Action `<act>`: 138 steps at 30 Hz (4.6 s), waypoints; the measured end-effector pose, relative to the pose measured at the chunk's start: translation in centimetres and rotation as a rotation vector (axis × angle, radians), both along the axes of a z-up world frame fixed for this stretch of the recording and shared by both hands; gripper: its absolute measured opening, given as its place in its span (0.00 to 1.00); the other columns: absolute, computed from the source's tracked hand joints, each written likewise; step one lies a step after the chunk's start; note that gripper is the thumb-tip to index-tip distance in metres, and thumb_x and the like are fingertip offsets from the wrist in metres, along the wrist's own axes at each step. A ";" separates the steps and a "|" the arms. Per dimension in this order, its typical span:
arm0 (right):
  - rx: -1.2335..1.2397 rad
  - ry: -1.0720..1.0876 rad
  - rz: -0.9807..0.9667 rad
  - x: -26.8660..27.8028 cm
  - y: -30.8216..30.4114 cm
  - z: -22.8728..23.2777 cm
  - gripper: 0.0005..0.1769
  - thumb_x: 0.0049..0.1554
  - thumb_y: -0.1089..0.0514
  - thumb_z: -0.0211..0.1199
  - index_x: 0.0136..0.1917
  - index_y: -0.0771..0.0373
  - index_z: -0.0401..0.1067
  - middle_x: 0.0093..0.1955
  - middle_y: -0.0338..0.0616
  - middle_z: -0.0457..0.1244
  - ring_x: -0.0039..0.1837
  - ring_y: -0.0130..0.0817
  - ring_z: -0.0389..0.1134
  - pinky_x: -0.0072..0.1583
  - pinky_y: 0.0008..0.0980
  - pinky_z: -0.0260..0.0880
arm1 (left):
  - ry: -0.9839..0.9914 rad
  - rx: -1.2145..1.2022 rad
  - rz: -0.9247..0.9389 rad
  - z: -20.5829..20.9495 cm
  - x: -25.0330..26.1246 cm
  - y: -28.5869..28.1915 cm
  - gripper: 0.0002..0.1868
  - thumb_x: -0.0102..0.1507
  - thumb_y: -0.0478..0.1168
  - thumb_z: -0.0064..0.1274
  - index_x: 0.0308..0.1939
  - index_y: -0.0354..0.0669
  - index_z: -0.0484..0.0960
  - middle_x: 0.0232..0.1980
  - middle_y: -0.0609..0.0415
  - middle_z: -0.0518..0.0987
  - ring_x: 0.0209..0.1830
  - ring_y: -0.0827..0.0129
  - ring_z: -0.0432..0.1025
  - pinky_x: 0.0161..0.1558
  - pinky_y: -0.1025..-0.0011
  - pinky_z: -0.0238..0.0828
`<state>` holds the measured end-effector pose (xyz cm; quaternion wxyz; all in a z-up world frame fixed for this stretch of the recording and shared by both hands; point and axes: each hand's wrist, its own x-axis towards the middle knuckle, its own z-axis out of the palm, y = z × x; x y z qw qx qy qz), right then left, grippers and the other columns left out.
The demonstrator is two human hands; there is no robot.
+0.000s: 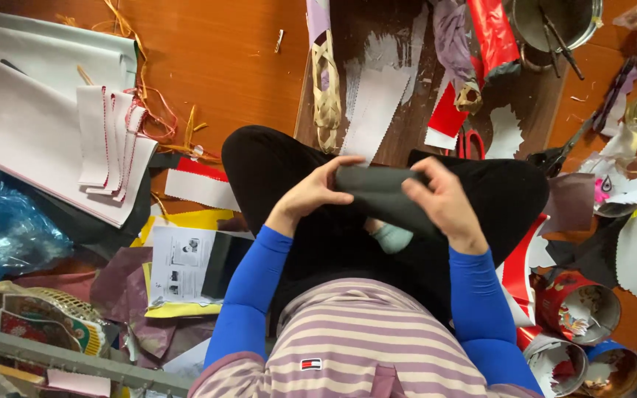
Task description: Decorating a handmade giraffe model using colored paper, tape, and scissors
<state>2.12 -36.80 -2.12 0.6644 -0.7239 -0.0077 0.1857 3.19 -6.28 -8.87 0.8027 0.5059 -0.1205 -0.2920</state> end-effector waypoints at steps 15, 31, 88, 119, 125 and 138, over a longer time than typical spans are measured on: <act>0.161 0.373 -0.341 6.7 5.4 -5.1 0.15 0.60 0.65 0.76 0.59 0.70 0.80 0.40 0.53 0.73 0.39 0.35 0.77 0.40 0.36 0.82 | 0.500 0.205 0.911 1.7 3.2 1.8 0.10 0.70 0.35 0.64 0.55 0.37 0.86 0.43 0.46 0.87 0.39 0.62 0.86 0.37 0.58 0.90; -0.462 -0.562 0.176 9.5 7.2 5.8 0.46 0.53 0.51 0.76 0.82 0.58 0.67 0.78 0.65 0.59 0.76 0.64 0.62 0.72 0.59 0.63 | 1.046 -0.282 0.560 1.2 4.7 5.4 0.29 0.74 0.55 0.56 0.70 0.37 0.80 0.67 0.35 0.82 0.67 0.42 0.78 0.65 0.38 0.77; -0.282 0.159 0.192 20.3 14.9 -1.2 0.09 0.62 0.50 0.70 0.43 0.54 0.76 0.22 0.33 0.60 0.30 0.26 0.59 0.37 0.28 0.58 | 0.395 0.074 0.655 1.3 14.8 -0.1 0.50 0.64 0.42 0.77 0.83 0.54 0.62 0.60 0.38 0.79 0.54 0.58 0.79 0.51 0.55 0.88; 0.120 -0.078 -0.521 15.4 19.7 0.2 0.44 0.71 0.44 0.71 0.89 0.56 0.50 0.83 0.65 0.54 0.83 0.57 0.59 0.81 0.58 0.61 | 0.373 0.241 0.667 1.0 15.3 -0.6 0.39 0.74 0.60 0.59 0.81 0.43 0.67 0.57 0.38 0.81 0.49 0.60 0.81 0.43 0.63 0.88; 0.151 0.157 -0.274 18.2 19.9 -2.8 0.41 0.75 0.40 0.61 0.90 0.56 0.48 0.87 0.69 0.49 0.89 0.58 0.49 0.85 0.60 0.48 | 0.238 0.654 0.454 9.0 16.6 -0.4 0.49 0.74 0.77 0.26 0.83 0.44 0.63 0.79 0.29 0.69 0.80 0.38 0.65 0.75 0.44 0.66; 0.294 0.190 -0.356 17.9 21.9 -4.2 0.39 0.66 0.46 0.73 0.83 0.55 0.61 0.72 0.65 0.65 0.71 0.52 0.69 0.74 0.51 0.70 | -0.735 0.886 0.669 3.2 9.2 2.6 0.40 0.80 0.58 0.28 0.88 0.33 0.50 0.87 0.31 0.53 0.86 0.36 0.50 0.84 0.47 0.44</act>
